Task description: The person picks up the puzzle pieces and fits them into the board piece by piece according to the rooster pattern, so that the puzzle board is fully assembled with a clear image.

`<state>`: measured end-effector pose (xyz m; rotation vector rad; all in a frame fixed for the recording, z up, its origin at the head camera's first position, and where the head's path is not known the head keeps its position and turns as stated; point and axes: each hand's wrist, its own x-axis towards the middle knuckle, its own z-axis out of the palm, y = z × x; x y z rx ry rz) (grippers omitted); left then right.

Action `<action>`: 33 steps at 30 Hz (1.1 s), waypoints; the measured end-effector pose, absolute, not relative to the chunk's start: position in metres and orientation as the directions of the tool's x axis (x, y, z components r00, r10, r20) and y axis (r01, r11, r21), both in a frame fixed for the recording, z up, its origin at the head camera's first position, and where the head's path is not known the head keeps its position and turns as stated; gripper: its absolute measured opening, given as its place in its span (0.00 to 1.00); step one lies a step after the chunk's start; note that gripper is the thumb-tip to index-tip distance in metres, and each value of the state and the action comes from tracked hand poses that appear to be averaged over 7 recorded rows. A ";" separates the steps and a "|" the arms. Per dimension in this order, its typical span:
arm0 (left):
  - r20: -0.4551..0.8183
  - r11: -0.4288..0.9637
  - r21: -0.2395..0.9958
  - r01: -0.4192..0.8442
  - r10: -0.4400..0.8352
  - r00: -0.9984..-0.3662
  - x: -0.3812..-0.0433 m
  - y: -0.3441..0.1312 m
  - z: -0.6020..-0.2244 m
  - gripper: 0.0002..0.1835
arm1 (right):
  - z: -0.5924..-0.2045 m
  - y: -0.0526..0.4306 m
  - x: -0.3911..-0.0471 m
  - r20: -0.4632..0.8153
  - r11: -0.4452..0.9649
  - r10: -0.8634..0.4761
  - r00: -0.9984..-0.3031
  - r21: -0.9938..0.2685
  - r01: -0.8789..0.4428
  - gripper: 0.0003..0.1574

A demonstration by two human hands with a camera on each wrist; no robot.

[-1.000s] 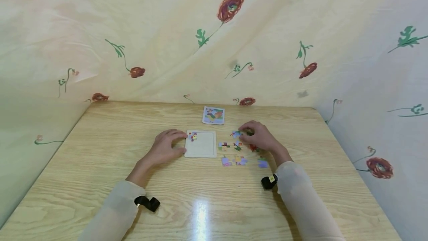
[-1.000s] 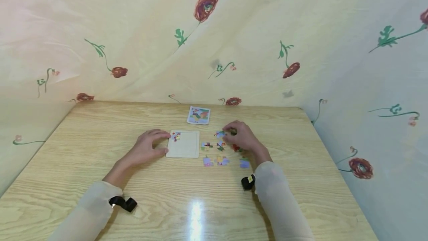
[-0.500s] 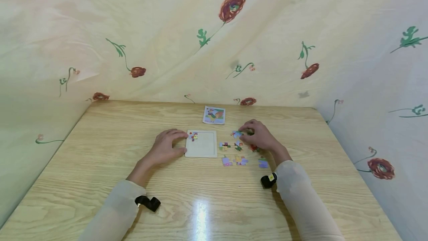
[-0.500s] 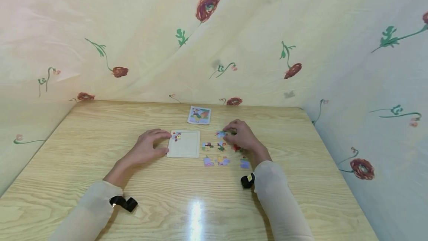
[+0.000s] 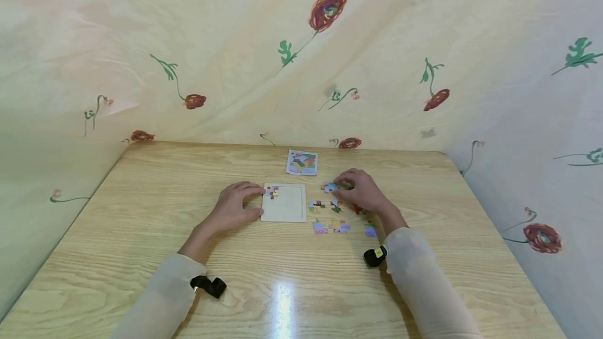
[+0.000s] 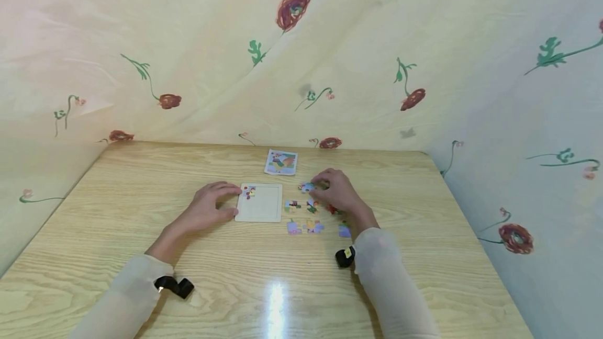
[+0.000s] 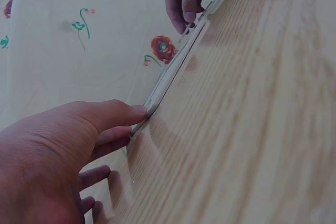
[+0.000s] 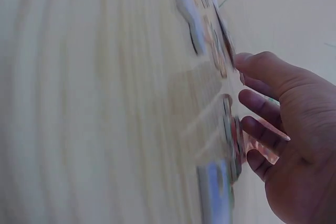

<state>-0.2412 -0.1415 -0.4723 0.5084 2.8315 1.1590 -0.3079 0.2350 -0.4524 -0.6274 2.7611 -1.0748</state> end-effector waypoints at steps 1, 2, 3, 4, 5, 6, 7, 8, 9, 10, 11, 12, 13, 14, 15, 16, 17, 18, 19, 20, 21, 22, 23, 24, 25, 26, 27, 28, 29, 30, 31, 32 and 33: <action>0.087 0.667 0.688 0.285 0.315 -0.945 -0.241 -0.142 -0.473 0.28 | -0.452 0.233 -0.308 0.047 0.661 -0.418 -0.907 -0.670 -0.339 0.19; 0.088 0.667 0.687 0.287 0.316 -0.945 -0.241 -0.142 -0.473 0.28 | -0.452 0.230 -0.308 0.051 0.660 -0.419 -0.906 -0.669 -0.343 0.19; 0.088 0.669 0.686 0.288 0.316 -0.945 -0.241 -0.142 -0.473 0.28 | -0.451 0.227 -0.308 0.054 0.658 -0.420 -0.906 -0.670 -0.345 0.19; 0.088 0.670 0.684 0.288 0.316 -0.944 -0.241 -0.142 -0.473 0.28 | -0.451 0.224 -0.308 0.064 0.656 -0.424 -0.904 -0.666 -0.355 0.19; 0.088 0.671 0.683 0.289 0.317 -0.944 -0.241 -0.142 -0.473 0.28 | -0.450 0.222 -0.308 0.070 0.655 -0.426 -0.902 -0.664 -0.361 0.18; 0.088 0.673 0.681 0.288 0.316 -0.945 -0.241 -0.142 -0.473 0.28 | -0.450 0.219 -0.308 0.080 0.653 -0.430 -0.899 -0.660 -0.371 0.18; 0.087 0.673 0.681 0.287 0.316 -0.945 -0.242 -0.142 -0.473 0.28 | -0.450 0.216 -0.308 0.089 0.653 -0.432 -0.898 -0.656 -0.379 0.17; 0.086 0.675 0.680 0.287 0.315 -0.945 -0.242 -0.142 -0.473 0.28 | -0.449 0.213 -0.308 0.098 0.652 -0.435 -0.895 -0.651 -0.388 0.17; 0.086 0.676 0.679 0.286 0.314 -0.945 -0.242 -0.142 -0.472 0.28 | -0.449 0.209 -0.308 0.108 0.649 -0.440 -0.892 -0.648 -0.398 0.17; 0.085 0.677 0.677 0.286 0.314 -0.945 -0.242 -0.141 -0.472 0.28 | -0.449 0.206 -0.308 0.116 0.645 -0.444 -0.888 -0.646 -0.407 0.16; 0.085 0.677 0.678 0.286 0.314 -0.946 -0.242 -0.141 -0.472 0.28 | -0.448 0.203 -0.307 0.119 0.639 -0.450 -0.885 -0.650 -0.412 0.16; 0.085 0.677 0.678 0.286 0.314 -0.946 -0.242 -0.141 -0.472 0.28 | -0.448 0.200 -0.307 0.123 0.631 -0.456 -0.882 -0.654 -0.417 0.16; 0.085 0.677 0.678 0.286 0.314 -0.946 -0.242 -0.141 -0.472 0.28 | -0.447 0.197 -0.307 0.123 0.625 -0.458 -0.880 -0.659 -0.418 0.16; 0.085 0.678 0.677 0.285 0.314 -0.946 -0.242 -0.141 -0.472 0.28 | -0.447 0.194 -0.307 0.124 0.621 -0.463 -0.877 -0.661 -0.422 0.16; 0.084 0.678 0.678 0.285 0.313 -0.946 -0.241 -0.141 -0.473 0.28 | -0.447 0.191 -0.307 0.120 0.617 -0.467 -0.876 -0.666 -0.420 0.16; 0.084 0.679 0.677 0.284 0.312 -0.946 -0.241 -0.141 -0.473 0.28 | -0.446 0.188 -0.307 0.115 0.614 -0.469 -0.875 -0.670 -0.417 0.17; 0.085 0.678 0.678 0.284 0.312 -0.946 -0.241 -0.141 -0.473 0.28 | -0.446 0.185 -0.306 0.110 0.614 -0.471 -0.875 -0.672 -0.414 0.17; 0.085 0.678 0.678 0.284 0.312 -0.946 -0.241 -0.141 -0.473 0.28 | -0.445 0.182 -0.306 0.104 0.615 -0.471 -0.876 -0.674 -0.410 0.17; 0.085 0.678 0.678 0.284 0.312 -0.946 -0.241 -0.141 -0.473 0.28 | -0.445 0.179 -0.306 0.097 0.616 -0.470 -0.877 -0.676 -0.405 0.17; 0.085 0.678 0.678 0.285 0.313 -0.946 -0.240 -0.141 -0.472 0.28 | -0.445 0.176 -0.305 0.094 0.616 -0.473 -0.876 -0.675 -0.405 0.17; 0.085 0.678 0.678 0.285 0.313 -0.946 -0.240 -0.142 -0.472 0.28 | -0.444 0.173 -0.304 0.090 0.613 -0.475 -0.876 -0.680 -0.402 0.18; 0.086 0.677 0.678 0.286 0.314 -0.946 -0.239 -0.142 -0.472 0.28 | -0.444 0.171 -0.304 0.088 0.612 -0.476 -0.875 -0.681 -0.402 0.18; 0.086 0.676 0.678 0.287 0.315 -0.945 -0.239 -0.142 -0.472 0.28 | -0.444 0.168 -0.303 0.085 0.611 -0.478 -0.874 -0.683 -0.400 0.18; 0.086 0.677 0.678 0.288 0.316 -0.945 -0.239 -0.142 -0.472 0.28 | -0.444 0.165 -0.303 0.079 0.611 -0.478 -0.875 -0.686 -0.396 0.18; 0.086 0.676 0.678 0.289 0.318 -0.944 -0.239 -0.142 -0.472 0.28 | -0.444 0.163 -0.303 0.073 0.611 -0.478 -0.875 -0.688 -0.391 0.18; 0.086 0.675 0.678 0.291 0.319 -0.944 -0.239 -0.143 -0.472 0.28 | -0.444 0.160 -0.303 0.072 0.613 -0.481 -0.874 -0.685 -0.394 0.18; 0.088 0.675 0.678 0.292 0.320 -0.943 -0.238 -0.143 -0.472 0.28 | -0.444 0.158 -0.303 0.067 0.614 -0.480 -0.874 -0.687 -0.390 0.18; 0.089 0.673 0.679 0.294 0.322 -0.943 -0.238 -0.143 -0.472 0.28 | -0.445 0.156 -0.303 0.065 0.615 -0.483 -0.873 -0.685 -0.391 0.18; 0.089 0.671 0.680 0.295 0.323 -0.942 -0.238 -0.143 -0.472 0.28 | -0.446 0.153 -0.302 0.061 0.618 -0.482 -0.874 -0.684 -0.388 0.17; 0.090 0.670 0.681 0.296 0.324 -0.942 -0.237 -0.143 -0.472 0.28 | -0.446 0.151 -0.302 0.062 0.619 -0.482 -0.874 -0.683 -0.389 0.17; 0.091 0.669 0.682 0.297 0.325 -0.941 -0.237 -0.143 -0.472 0.28 | -0.447 0.149 -0.301 0.063 0.618 -0.485 -0.872 -0.681 -0.393 0.17; 0.090 0.667 0.683 0.297 0.326 -0.941 -0.237 -0.144 -0.472 0.28 | -0.447 0.147 -0.301 0.067 0.618 -0.488 -0.870 -0.678 -0.399 0.17; 0.091 0.666 0.684 0.297 0.326 -0.941 -0.236 -0.144 -0.472 0.28 | -0.448 0.145 -0.300 0.067 0.619 -0.488 -0.870 -0.677 -0.399 0.16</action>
